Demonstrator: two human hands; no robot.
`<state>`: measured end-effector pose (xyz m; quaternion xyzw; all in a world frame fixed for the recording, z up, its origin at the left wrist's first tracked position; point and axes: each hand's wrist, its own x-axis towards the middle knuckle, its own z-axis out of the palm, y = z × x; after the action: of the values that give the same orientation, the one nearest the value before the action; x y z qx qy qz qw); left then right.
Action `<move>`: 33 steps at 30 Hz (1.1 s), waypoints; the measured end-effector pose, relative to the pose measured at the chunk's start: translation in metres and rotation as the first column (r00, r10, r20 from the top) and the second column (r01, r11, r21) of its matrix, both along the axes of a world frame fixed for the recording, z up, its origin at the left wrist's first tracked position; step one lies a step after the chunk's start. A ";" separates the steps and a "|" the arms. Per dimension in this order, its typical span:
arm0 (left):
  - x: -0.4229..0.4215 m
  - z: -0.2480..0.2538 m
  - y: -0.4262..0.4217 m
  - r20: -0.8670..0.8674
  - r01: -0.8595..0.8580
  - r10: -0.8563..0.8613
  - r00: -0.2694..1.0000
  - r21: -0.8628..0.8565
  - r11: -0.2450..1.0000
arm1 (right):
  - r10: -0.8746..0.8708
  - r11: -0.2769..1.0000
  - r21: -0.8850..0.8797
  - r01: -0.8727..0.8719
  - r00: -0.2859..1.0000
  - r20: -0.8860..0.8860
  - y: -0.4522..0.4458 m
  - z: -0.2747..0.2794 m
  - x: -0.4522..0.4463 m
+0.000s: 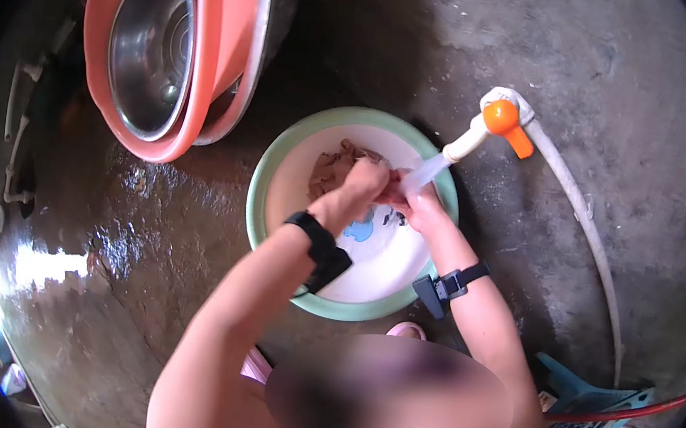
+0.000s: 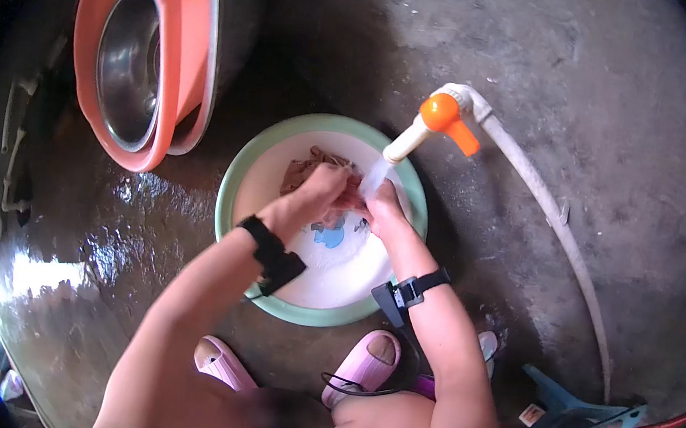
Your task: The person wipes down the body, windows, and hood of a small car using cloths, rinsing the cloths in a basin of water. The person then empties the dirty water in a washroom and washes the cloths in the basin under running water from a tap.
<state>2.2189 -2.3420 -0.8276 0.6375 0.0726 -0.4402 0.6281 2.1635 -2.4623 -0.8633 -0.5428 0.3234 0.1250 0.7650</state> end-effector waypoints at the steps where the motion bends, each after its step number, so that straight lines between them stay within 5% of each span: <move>1: -0.005 -0.018 -0.007 0.034 -0.027 0.026 0.999 0.010 1.000 | 0.011 1.000 -0.007 -0.011 1.000 -0.007 0.005 0.007 -0.005; 3: -0.013 -0.023 -0.009 0.132 0.030 -0.042 0.990 0.095 0.995 | -0.168 0.985 -0.056 0.165 0.984 -0.057 0.014 0.026 -0.017; 7: -0.012 -0.040 0.007 -0.012 0.074 -0.074 0.997 0.008 0.997 | -0.071 0.994 -0.093 0.061 0.992 -0.108 0.000 0.002 -0.031; 9: -0.005 -0.048 0.014 0.405 0.131 -0.231 0.885 0.260 0.957 | -0.091 0.995 -0.052 0.085 0.988 -0.123 0.002 0.000 -0.036; 10: -0.006 -0.046 0.017 0.405 0.132 -0.232 0.884 0.260 0.957 | -0.082 0.976 -0.213 0.047 0.984 -0.156 0.005 -0.004 -0.039; 12: -0.013 -0.039 0.022 0.707 -0.282 -0.439 0.554 0.656 0.700 | -0.052 0.895 -0.443 -0.054 0.973 -0.224 0.007 -0.010 -0.042; 13: -0.018 -0.040 0.020 0.709 -0.281 -0.438 0.553 0.653 0.703 | -0.148 0.928 -0.371 0.042 0.954 -0.261 0.012 -0.011 -0.048; 15: -0.026 -0.040 0.017 0.420 0.081 -0.446 0.791 0.651 0.755 | -0.270 0.962 -0.016 0.272 0.945 -0.187 0.021 -0.017 -0.050; 16: -0.027 -0.046 0.016 0.444 0.067 -0.434 0.784 0.635 0.770 | -0.285 0.958 -0.091 0.271 0.937 -0.203 0.028 -0.007 -0.050; 17: -0.044 -0.063 -0.002 0.598 0.105 -0.479 0.642 0.551 0.828 | -0.285 0.958 -0.091 0.272 0.937 -0.203 0.026 -0.011 -0.054; 18: -0.054 -0.066 -0.012 0.545 0.088 -0.501 0.673 0.613 0.785 | -0.333 0.917 0.175 0.357 0.930 -0.153 0.020 -0.019 -0.056; 19: -0.064 -0.041 -0.013 0.486 0.033 -0.202 0.850 0.333 0.942 | -0.389 0.806 0.435 0.403 0.913 -0.124 0.017 -0.020 -0.059; 20: -0.072 -0.041 -0.016 0.535 0.274 -0.408 0.740 0.315 0.909 | -0.371 0.852 0.339 0.400 0.917 -0.148 0.008 -0.019 -0.064; 21: -0.087 -0.040 -0.020 0.532 0.266 -0.407 0.743 0.324 0.908 | -0.235 0.755 0.650 0.089 0.962 0.141 -0.006 -0.039 -0.069; 23: -0.123 -0.037 -0.024 0.778 0.070 -0.344 0.526 0.364 0.929 | -0.126 0.656 0.729 -0.196 0.924 0.361 -0.016 -0.050 -0.074; 24: -0.106 -0.018 -0.009 0.652 0.306 -0.353 0.671 0.191 0.933 | -0.253 0.745 0.654 0.129 0.963 0.098 -0.007 -0.046 -0.078; 25: -0.094 -0.033 -0.006 0.898 0.191 -0.282 0.339 0.228 0.955 | -0.410 0.770 0.478 0.422 0.902 -0.135 0.004 -0.036 -0.078; 27: -0.076 -0.040 0.002 0.720 0.267 -0.571 0.394 0.505 0.821 | -0.298 0.922 0.199 0.332 0.937 -0.183 0.015 -0.018 -0.078; 29: -0.047 -0.045 0.021 0.582 0.265 -0.685 0.439 0.644 0.717 | -0.308 0.939 0.105 0.328 0.936 -0.169 0.008 -0.018 -0.086; 31: -0.031 -0.058 0.038 0.620 -0.108 -0.702 0.350 0.771 0.628 | -0.213 0.948 -0.279 0.153 0.956 -0.200 0.008 -0.005 -0.092; 32: -0.026 -0.066 0.046 0.621 -0.100 -0.702 0.348 0.770 0.631 | -0.220 0.946 -0.282 0.158 0.954 -0.204 0.006 -0.017 -0.096; 33: -0.022 -0.073 0.053 0.590 -0.071 -0.672 0.448 0.773 0.631 | -0.094 0.870 -0.492 0.025 0.989 -0.116 0.002 -0.039 -0.099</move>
<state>2.1966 -2.2893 -0.9003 0.9532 -0.2084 -0.1206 0.1828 2.0645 -2.4599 -0.9020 -0.6986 0.4122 0.0523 0.5825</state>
